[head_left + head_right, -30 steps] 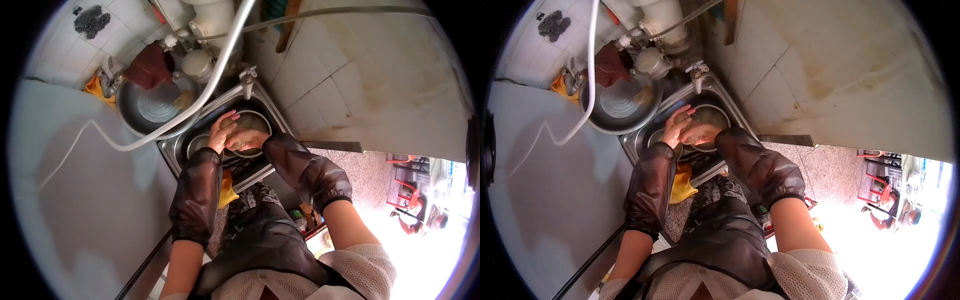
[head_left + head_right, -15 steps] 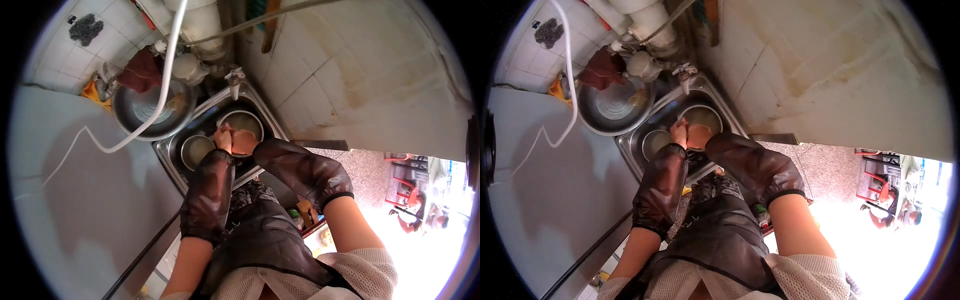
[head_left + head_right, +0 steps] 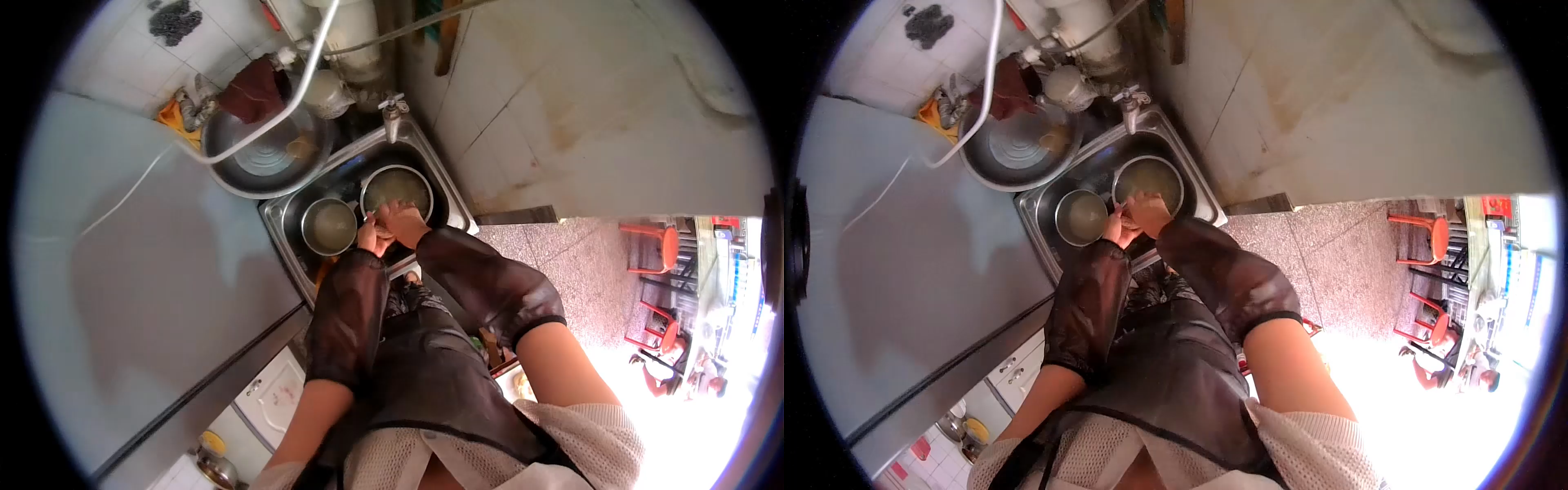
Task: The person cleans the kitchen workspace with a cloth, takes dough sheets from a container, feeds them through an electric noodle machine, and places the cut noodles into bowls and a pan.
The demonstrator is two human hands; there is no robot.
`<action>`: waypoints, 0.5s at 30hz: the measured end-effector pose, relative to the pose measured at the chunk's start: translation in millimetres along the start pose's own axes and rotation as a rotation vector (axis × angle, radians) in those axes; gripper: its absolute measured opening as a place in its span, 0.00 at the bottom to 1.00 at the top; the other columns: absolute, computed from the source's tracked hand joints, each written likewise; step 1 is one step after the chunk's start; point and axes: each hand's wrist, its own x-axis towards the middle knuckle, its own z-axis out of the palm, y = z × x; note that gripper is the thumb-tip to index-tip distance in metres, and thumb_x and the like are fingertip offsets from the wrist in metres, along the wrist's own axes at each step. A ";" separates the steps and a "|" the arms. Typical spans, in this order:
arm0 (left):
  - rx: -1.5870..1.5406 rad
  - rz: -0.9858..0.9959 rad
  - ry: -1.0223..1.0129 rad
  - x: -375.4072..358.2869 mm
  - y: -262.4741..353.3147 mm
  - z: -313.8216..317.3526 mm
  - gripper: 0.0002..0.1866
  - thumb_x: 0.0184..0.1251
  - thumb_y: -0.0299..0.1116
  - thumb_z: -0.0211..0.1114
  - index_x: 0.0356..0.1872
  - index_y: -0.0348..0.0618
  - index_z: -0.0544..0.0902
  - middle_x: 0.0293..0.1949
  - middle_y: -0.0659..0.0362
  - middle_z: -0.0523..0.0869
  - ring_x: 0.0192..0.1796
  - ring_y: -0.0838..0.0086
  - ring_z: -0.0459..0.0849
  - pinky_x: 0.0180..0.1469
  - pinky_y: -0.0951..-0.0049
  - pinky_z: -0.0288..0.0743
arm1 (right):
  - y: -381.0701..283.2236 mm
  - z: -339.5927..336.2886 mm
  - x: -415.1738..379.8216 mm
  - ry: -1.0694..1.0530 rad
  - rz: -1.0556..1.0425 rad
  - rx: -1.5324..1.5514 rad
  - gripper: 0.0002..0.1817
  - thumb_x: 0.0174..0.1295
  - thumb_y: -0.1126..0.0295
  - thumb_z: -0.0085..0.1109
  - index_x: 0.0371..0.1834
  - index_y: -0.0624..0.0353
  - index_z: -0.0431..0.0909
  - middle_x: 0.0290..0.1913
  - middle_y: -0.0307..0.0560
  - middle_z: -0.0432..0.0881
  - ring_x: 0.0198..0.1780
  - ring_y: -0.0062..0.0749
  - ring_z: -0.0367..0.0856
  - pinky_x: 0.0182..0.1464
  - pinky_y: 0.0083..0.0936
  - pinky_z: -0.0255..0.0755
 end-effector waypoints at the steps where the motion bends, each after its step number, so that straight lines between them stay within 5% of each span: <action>1: 0.005 0.005 -0.005 -4.1 -2.1 31.7 0.16 0.75 0.46 0.53 0.43 0.42 0.76 0.37 0.56 0.84 0.42 0.65 0.83 0.48 0.62 0.77 | -6.7 -16.2 -6.5 0.005 -0.006 -0.004 0.28 0.48 0.66 0.66 0.53 0.63 0.67 0.47 0.58 0.74 0.44 0.55 0.79 0.47 0.41 0.73; 3: 0.266 0.011 0.613 -13.2 -3.7 100.1 0.21 0.72 0.51 0.54 0.47 0.41 0.75 0.45 0.54 0.81 0.48 0.63 0.81 0.57 0.58 0.74 | -16.3 -53.5 -20.3 0.185 0.141 0.481 0.31 0.46 0.70 0.68 0.53 0.63 0.64 0.47 0.56 0.73 0.43 0.55 0.79 0.49 0.43 0.72; 5: 0.380 0.137 0.700 -29.0 8.7 125.3 0.18 0.72 0.41 0.58 0.53 0.37 0.73 0.51 0.48 0.78 0.57 0.57 0.77 0.67 0.48 0.67 | -17.9 -86.1 -36.9 0.318 0.074 0.598 0.24 0.50 0.71 0.68 0.48 0.64 0.68 0.45 0.51 0.76 0.43 0.46 0.80 0.51 0.37 0.71; 7: 0.457 0.247 0.641 -41.5 17.9 172.5 0.16 0.71 0.35 0.59 0.53 0.36 0.72 0.51 0.48 0.78 0.57 0.56 0.77 0.67 0.49 0.67 | -15.8 -106.2 -55.6 0.162 0.501 1.499 0.15 0.56 0.68 0.67 0.40 0.63 0.72 0.39 0.46 0.78 0.43 0.32 0.78 0.52 0.27 0.69; 8: 0.452 0.326 0.582 -45.1 21.2 170.8 0.14 0.71 0.29 0.57 0.53 0.36 0.72 0.52 0.48 0.78 0.57 0.56 0.77 0.65 0.50 0.68 | -10.7 -100.0 -62.3 0.160 0.539 1.565 0.12 0.60 0.68 0.65 0.38 0.63 0.74 0.38 0.41 0.80 0.45 0.23 0.75 0.52 0.20 0.66; 13: 0.449 0.382 0.429 -53.7 21.1 223.1 0.15 0.66 0.23 0.59 0.54 0.37 0.72 0.52 0.50 0.78 0.57 0.60 0.77 0.60 0.55 0.72 | -18.4 -103.3 -79.1 0.115 0.402 1.641 0.15 0.55 0.77 0.61 0.47 0.62 0.74 0.41 0.39 0.79 0.49 0.24 0.75 0.53 0.20 0.66; 15: 0.657 0.373 0.582 -52.3 9.5 248.8 0.17 0.66 0.23 0.60 0.55 0.38 0.72 0.51 0.53 0.79 0.56 0.65 0.78 0.59 0.62 0.71 | -38.1 -140.6 -75.1 0.491 0.150 1.295 0.13 0.53 0.79 0.58 0.44 0.61 0.74 0.41 0.38 0.78 0.49 0.24 0.74 0.54 0.21 0.66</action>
